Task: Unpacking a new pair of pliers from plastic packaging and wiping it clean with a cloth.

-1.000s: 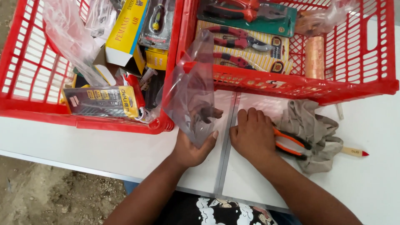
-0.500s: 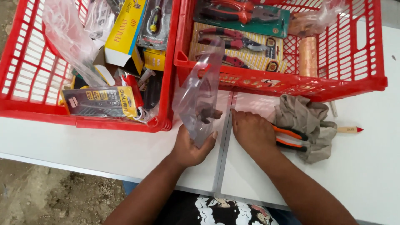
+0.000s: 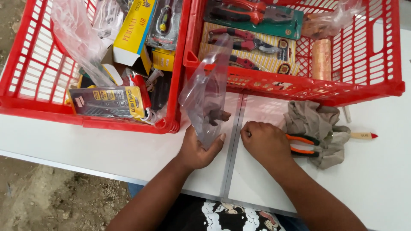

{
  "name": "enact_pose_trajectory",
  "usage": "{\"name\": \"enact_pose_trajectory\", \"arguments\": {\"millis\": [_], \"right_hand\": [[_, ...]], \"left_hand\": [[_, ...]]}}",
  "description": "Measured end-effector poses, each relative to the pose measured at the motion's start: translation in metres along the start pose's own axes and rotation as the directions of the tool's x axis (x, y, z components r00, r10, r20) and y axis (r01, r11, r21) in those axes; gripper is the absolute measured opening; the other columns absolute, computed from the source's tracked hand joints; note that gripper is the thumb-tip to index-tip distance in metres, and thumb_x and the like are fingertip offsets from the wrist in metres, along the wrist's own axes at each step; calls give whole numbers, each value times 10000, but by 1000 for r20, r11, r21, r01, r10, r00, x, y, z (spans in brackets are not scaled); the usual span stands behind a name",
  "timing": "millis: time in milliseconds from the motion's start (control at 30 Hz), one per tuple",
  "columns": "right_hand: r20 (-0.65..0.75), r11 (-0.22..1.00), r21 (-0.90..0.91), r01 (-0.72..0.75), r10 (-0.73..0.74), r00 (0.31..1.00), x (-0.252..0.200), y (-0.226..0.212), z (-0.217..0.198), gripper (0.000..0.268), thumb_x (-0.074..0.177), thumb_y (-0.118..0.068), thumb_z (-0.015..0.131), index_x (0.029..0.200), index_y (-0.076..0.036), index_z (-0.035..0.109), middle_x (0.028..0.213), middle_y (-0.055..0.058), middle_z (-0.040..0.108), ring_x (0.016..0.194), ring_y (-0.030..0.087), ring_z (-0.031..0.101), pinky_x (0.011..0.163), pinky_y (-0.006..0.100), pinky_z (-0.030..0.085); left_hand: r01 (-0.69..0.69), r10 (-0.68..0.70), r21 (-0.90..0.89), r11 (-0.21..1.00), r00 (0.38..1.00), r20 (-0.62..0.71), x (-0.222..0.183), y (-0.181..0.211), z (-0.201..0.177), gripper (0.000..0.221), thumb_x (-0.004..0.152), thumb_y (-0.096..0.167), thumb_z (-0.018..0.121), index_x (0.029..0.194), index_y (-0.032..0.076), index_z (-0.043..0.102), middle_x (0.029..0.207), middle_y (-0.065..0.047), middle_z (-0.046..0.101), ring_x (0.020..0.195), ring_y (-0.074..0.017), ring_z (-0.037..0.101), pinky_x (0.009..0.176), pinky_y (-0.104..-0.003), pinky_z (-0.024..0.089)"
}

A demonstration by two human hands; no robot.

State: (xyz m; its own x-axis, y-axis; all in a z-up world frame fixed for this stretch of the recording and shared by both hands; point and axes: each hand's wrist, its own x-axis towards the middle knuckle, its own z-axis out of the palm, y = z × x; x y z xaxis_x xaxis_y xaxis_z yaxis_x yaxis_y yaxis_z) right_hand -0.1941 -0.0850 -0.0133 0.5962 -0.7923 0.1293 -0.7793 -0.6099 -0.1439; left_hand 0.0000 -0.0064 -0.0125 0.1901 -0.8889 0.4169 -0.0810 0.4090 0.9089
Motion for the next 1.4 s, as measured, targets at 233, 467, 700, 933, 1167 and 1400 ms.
{"name": "enact_pose_trajectory", "arguments": {"millis": [233, 467, 700, 933, 1167, 1400], "right_hand": [[-74, 999, -31, 38, -40, 996, -8, -5, -27, 301, 869, -115, 716, 578, -115, 636, 420, -15, 499, 386, 145, 557, 403, 259, 457], [-298, 929, 333, 161, -59, 953, -28, -11, -111, 410, 928, 23, 679, 569, -51, 495, 500, 29, 437, 446, 125, 373, 492, 324, 347], [64, -30, 998, -57, 538, 840, -13, -25, -152, 451, 954, -109, 415, 569, -143, 182, 490, 20, 97, 403, 151, 136, 448, 345, 156], [-359, 787, 572, -231, 493, 793, -24, -5, -137, 534, 1119, 110, 678, 669, 2, 413, 636, 3, 286, 647, 102, 268, 603, 284, 234], [-213, 466, 805, -366, 805, 554, -25, -9, -169, 570, 1271, -72, 546, 781, -144, 264, 663, 9, 245, 633, 113, 294, 747, 260, 400], [44, 547, 664, -510, 652, 757, -31, 9, -184, 595, 1183, -196, 527, 639, -23, 359, 521, 99, 302, 435, 209, 305, 443, 367, 335]], "left_hand": [[-10, 10, 20, 1000, 1000, -2, -1, 3, 1, 412, 933, 213, 675, 1270, 9, 554, 1208, -187, 697, 1129, -318, 691, 968, -488, 543], [47, -41, -38, 998, 988, 151, -4, 14, 2, 521, 988, 290, 629, 1400, 32, 441, 1220, -116, 638, 1162, -255, 646, 1036, -411, 527], [243, -134, -229, 943, 903, 408, -11, 4, 17, 1216, 793, 545, 776, 1615, 84, 8, 1355, -217, 488, 1296, -355, 526, 1095, -526, 473], [212, -149, -165, 963, 932, 329, -10, 11, 20, 1115, 791, 497, 792, 1590, 41, 161, 1515, -175, 424, 1351, -330, 546, 1144, -511, 478], [260, -196, -143, 955, 915, 354, -8, 12, 16, 1032, 838, 577, 714, 1568, 54, 205, 1334, -149, 539, 1253, -310, 586, 1056, -491, 514], [247, -166, -232, 941, 933, 320, -10, 4, 20, 816, 918, 454, 685, 1527, 103, 271, 1424, -159, 543, 1245, -297, 605, 1023, -444, 511]]}}
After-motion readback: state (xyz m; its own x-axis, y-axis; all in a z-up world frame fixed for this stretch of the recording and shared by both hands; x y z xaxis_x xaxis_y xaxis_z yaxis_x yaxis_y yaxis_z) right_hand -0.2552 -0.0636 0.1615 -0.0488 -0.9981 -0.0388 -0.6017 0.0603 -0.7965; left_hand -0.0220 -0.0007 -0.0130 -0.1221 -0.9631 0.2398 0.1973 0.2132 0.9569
